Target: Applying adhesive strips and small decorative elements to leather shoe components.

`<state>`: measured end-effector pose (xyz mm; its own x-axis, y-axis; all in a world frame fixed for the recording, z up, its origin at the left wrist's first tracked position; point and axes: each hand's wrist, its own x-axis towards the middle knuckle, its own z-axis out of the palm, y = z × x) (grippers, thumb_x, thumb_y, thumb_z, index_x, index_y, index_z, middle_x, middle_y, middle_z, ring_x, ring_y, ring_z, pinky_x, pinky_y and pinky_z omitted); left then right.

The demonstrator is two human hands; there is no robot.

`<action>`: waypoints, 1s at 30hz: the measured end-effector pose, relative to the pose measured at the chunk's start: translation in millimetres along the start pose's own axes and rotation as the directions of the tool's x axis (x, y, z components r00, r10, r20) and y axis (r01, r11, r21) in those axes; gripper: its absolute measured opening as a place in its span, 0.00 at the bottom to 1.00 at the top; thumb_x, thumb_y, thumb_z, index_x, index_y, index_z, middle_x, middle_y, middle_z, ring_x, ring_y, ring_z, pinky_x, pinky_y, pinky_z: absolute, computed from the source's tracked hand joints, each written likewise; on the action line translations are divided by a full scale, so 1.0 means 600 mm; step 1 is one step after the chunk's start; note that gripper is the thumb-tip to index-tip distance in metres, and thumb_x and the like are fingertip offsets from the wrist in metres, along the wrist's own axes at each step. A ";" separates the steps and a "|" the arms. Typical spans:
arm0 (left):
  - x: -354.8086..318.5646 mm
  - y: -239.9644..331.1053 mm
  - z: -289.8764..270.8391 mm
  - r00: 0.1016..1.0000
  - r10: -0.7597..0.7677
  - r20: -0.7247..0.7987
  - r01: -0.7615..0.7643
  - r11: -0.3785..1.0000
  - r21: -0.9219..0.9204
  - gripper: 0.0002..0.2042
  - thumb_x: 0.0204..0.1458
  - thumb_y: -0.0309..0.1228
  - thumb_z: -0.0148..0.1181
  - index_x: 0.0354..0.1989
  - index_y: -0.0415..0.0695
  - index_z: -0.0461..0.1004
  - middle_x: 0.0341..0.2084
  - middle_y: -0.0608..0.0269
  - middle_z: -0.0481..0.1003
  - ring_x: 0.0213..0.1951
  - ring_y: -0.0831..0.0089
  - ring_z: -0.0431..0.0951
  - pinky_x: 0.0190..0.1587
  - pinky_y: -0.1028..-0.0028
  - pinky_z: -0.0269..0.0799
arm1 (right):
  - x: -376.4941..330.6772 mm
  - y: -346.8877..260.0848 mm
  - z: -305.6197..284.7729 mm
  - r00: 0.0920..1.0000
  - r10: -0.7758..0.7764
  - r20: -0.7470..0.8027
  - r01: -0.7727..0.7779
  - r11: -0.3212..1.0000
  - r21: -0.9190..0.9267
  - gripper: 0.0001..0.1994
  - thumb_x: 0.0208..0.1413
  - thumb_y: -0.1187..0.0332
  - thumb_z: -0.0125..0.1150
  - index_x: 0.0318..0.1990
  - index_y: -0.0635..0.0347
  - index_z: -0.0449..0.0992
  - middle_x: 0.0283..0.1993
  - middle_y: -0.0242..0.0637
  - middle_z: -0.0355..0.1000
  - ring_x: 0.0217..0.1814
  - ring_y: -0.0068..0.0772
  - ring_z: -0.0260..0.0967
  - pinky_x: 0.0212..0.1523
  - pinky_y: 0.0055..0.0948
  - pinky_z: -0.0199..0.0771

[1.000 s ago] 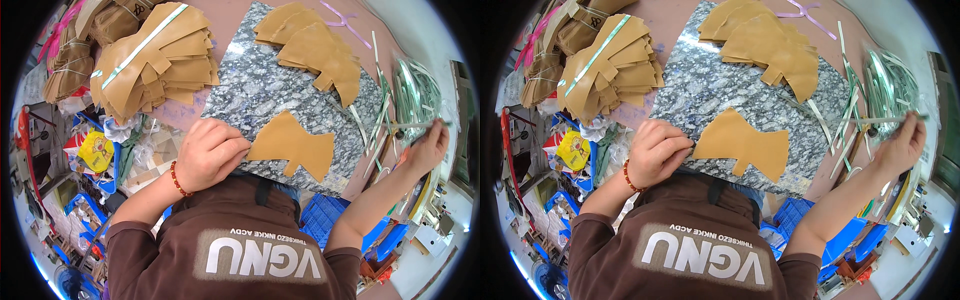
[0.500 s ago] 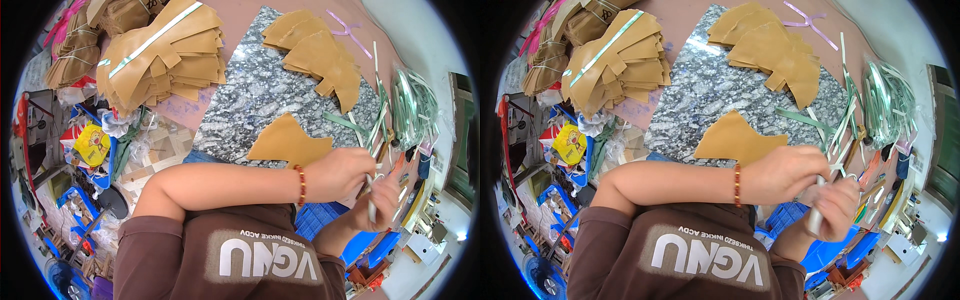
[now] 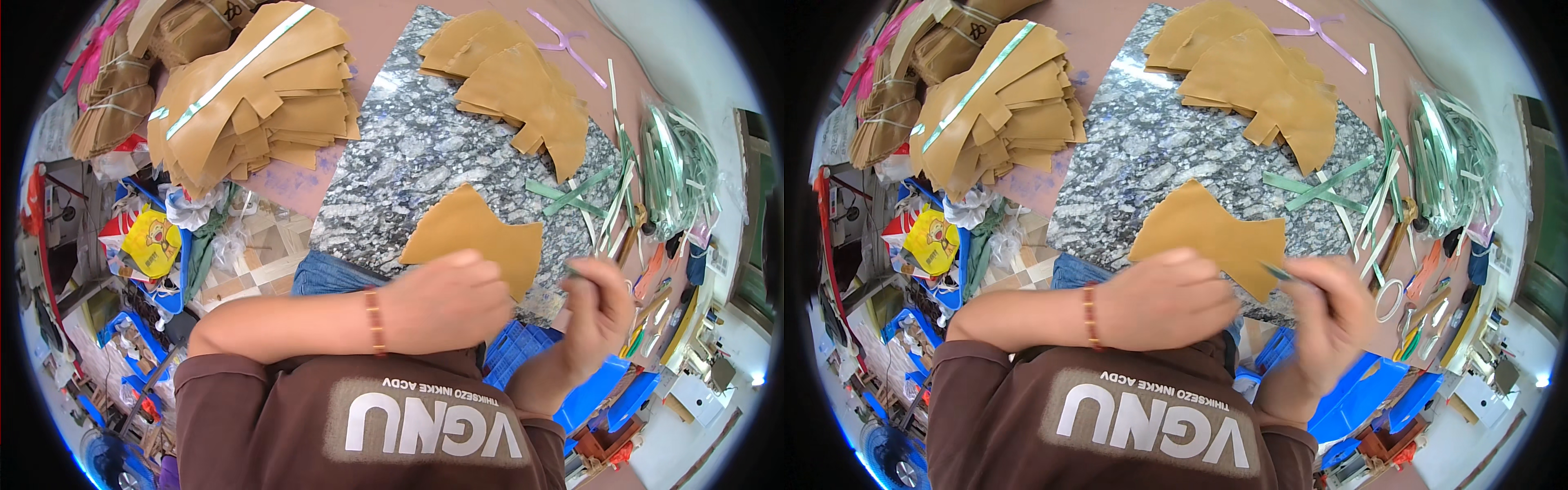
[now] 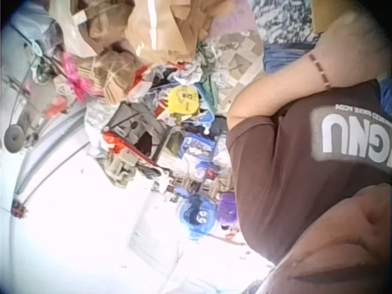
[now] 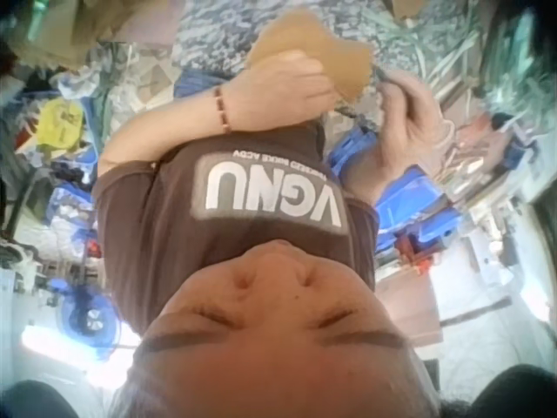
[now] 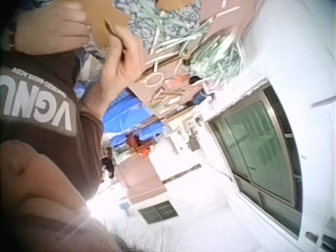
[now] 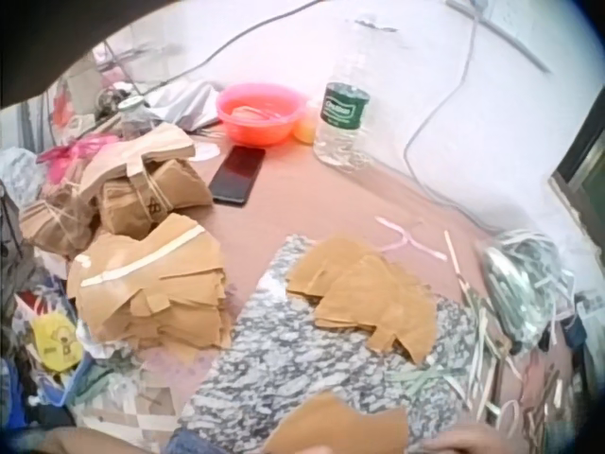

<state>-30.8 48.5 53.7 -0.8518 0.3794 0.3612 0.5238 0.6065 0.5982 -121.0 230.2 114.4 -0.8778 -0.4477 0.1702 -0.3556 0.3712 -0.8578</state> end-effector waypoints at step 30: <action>-0.097 -0.067 -0.037 0.968 -0.119 -0.220 0.179 0.944 0.277 0.11 0.43 0.29 0.62 0.38 0.46 0.78 0.48 0.69 0.77 0.34 0.76 0.73 0.33 0.75 0.64 | 0.029 0.024 0.141 0.926 0.122 0.358 -0.012 0.955 -0.296 0.06 0.54 0.74 0.67 0.30 0.66 0.76 0.24 0.33 0.74 0.25 0.17 0.70 0.25 0.20 0.69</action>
<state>-2.7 -13.2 24.6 -0.8889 0.1413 0.4358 0.3441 0.8339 0.4315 -114.1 159.0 64.1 -0.7413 -0.6602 -0.1209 -0.4243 0.6005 -0.6778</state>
